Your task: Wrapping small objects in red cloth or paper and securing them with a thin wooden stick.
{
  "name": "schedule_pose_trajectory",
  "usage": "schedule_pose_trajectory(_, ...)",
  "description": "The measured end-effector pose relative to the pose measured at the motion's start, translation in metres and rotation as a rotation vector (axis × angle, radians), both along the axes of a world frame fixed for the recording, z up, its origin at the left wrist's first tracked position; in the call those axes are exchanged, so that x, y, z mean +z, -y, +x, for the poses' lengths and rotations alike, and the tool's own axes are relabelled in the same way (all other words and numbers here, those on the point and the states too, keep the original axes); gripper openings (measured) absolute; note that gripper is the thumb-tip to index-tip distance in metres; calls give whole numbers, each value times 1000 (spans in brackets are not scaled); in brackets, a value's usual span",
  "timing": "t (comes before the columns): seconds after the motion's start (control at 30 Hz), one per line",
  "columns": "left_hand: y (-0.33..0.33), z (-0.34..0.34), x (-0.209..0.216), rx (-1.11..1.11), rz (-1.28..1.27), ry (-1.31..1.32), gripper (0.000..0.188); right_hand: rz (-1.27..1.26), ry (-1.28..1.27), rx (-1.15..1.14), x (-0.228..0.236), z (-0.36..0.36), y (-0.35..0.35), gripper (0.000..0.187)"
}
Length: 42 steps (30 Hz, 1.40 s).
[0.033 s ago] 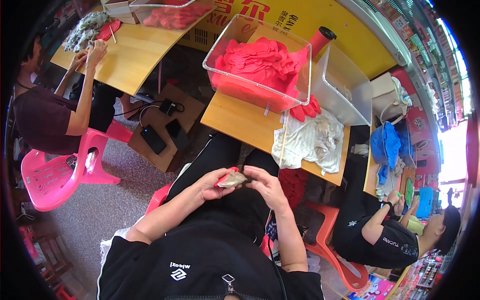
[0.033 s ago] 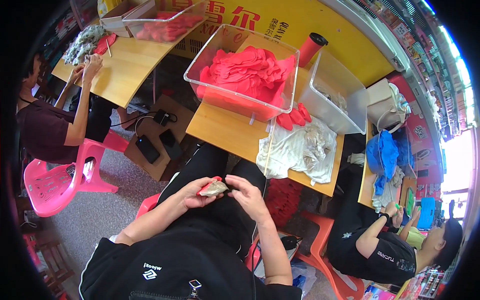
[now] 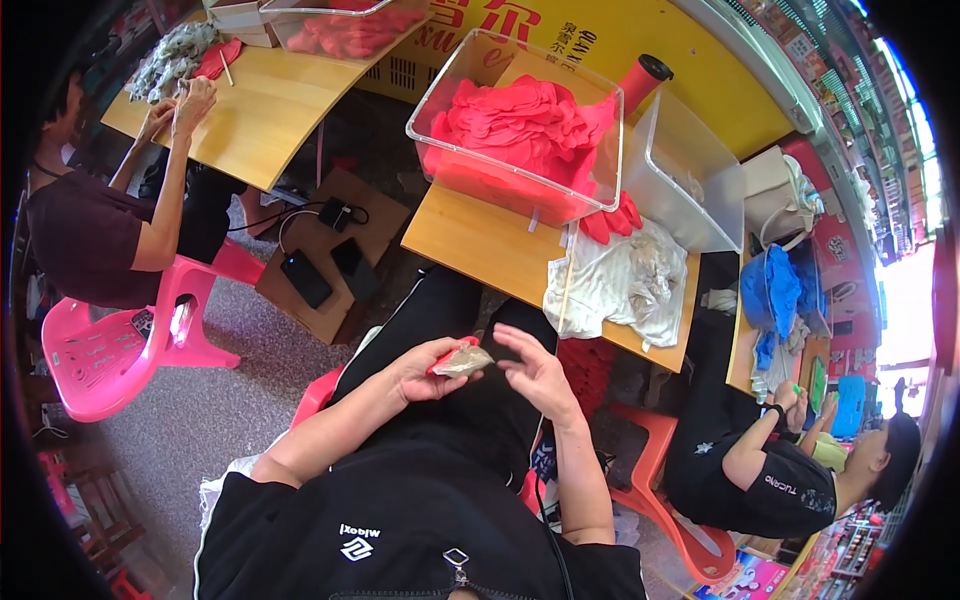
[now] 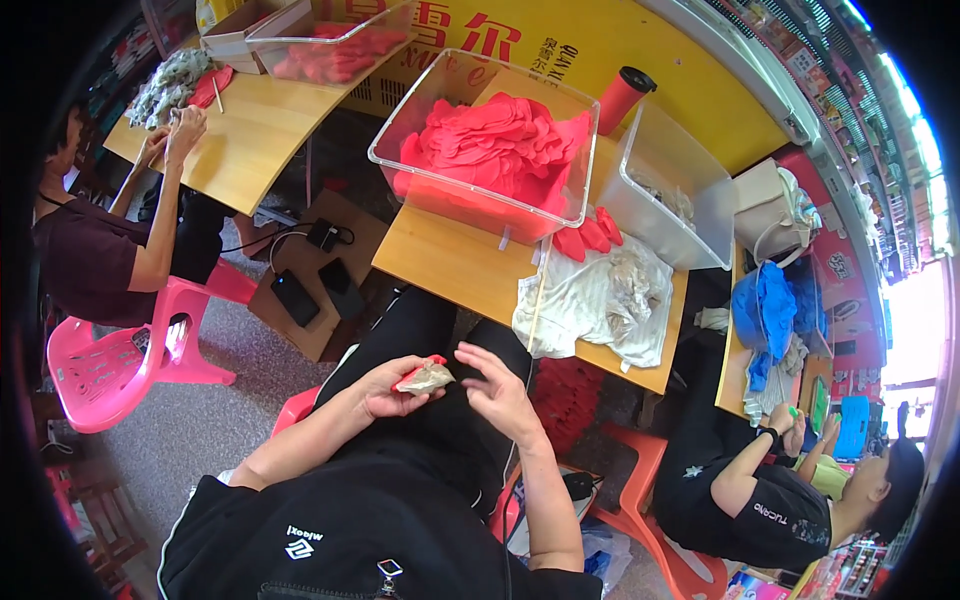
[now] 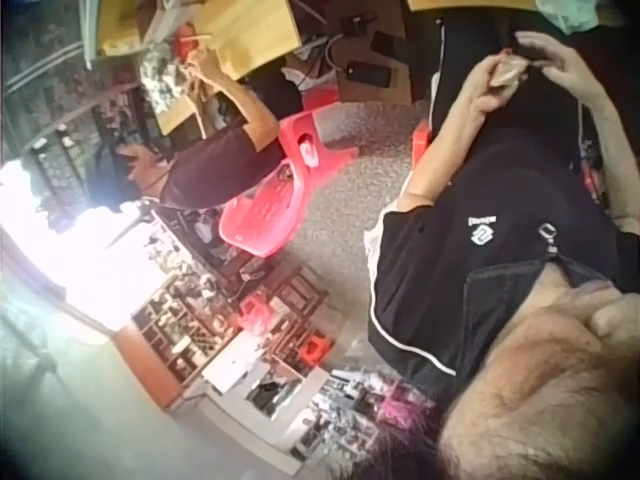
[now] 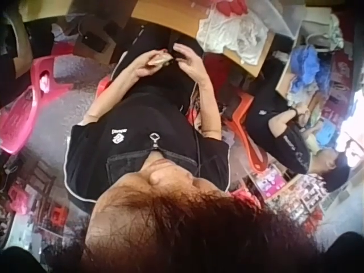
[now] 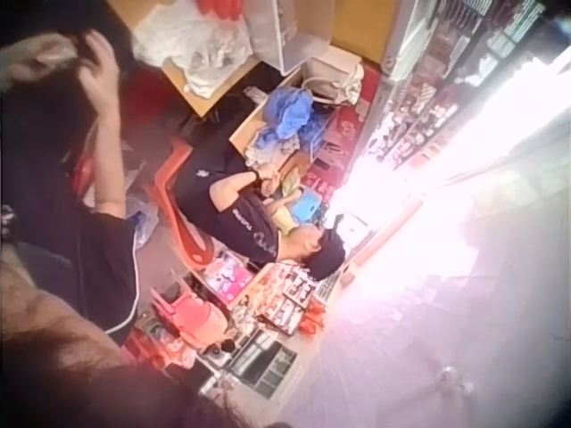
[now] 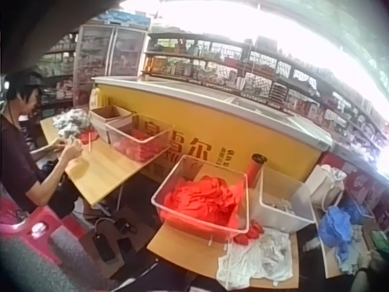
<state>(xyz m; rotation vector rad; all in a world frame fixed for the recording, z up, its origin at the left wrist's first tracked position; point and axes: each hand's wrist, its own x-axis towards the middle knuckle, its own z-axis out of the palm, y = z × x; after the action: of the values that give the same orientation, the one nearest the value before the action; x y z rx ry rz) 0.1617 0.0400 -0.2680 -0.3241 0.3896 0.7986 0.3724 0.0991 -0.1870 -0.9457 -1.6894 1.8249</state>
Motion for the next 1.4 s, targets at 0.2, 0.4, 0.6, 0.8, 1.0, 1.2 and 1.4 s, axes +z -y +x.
schedule_pose_trajectory(0.2,4,4,18,-165,26,213,39,515,170,222,0,-6,6,67)
schedule_pose_trajectory(0.4,-5,-9,33,-419,131,83,70,125,-134,119,-22,-5,14,48)
schedule_pose_trajectory(0.6,-17,-20,86,-683,375,-504,84,-369,-428,-147,-40,-18,35,26)
schedule_pose_trajectory(0.8,-16,-13,106,-381,837,-1798,57,-565,-558,-321,-33,-30,30,21)
schedule_pose_trajectory(1.0,-6,-8,94,57,808,-1107,24,-592,-616,-314,-15,-34,19,24)
schedule_pose_trajectory(1.2,-13,-5,80,314,760,-1137,8,-387,-409,-367,-12,-41,17,26)
schedule_pose_trajectory(1.4,-17,-2,101,273,615,-1032,10,-357,-391,-432,0,-47,16,24)
